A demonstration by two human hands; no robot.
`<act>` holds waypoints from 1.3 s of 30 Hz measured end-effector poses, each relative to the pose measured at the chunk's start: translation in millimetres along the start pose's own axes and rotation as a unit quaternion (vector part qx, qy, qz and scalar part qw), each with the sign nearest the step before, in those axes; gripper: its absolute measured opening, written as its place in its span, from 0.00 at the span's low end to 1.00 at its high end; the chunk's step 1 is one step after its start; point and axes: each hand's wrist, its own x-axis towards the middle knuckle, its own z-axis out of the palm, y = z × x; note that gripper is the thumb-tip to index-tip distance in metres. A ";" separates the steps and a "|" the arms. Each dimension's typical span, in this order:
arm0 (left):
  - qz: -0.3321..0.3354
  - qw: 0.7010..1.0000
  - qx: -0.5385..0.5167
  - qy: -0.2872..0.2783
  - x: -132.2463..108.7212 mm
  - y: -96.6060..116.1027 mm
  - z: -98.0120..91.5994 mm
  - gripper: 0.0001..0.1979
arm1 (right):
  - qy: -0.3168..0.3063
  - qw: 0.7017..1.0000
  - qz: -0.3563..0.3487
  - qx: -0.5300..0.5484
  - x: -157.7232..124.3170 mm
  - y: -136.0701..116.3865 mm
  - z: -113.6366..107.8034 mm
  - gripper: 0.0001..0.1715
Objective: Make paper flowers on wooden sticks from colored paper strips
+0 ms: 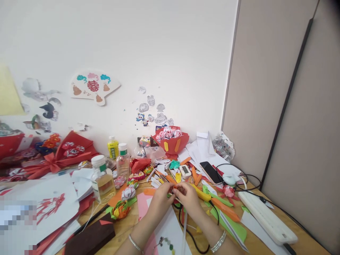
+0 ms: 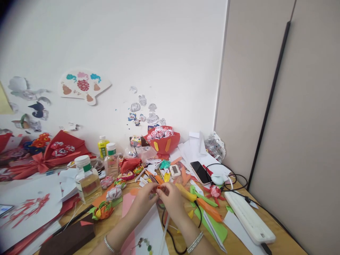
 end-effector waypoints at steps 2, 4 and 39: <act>-0.006 1.000 -0.004 0.003 0.3 1.1 0.7 0.07 | -0.010 1.000 0.008 0.026 0.8 -0.3 -0.8 0.07; -0.015 0.999 -0.036 -0.006 1.8 2.6 0.0 0.08 | -0.021 0.998 0.013 0.056 1.8 -0.8 -2.7 0.09; -0.036 0.999 -0.034 -0.009 -1.8 9.4 6.5 0.10 | 0.028 0.999 0.021 -0.041 0.4 5.4 0.7 0.11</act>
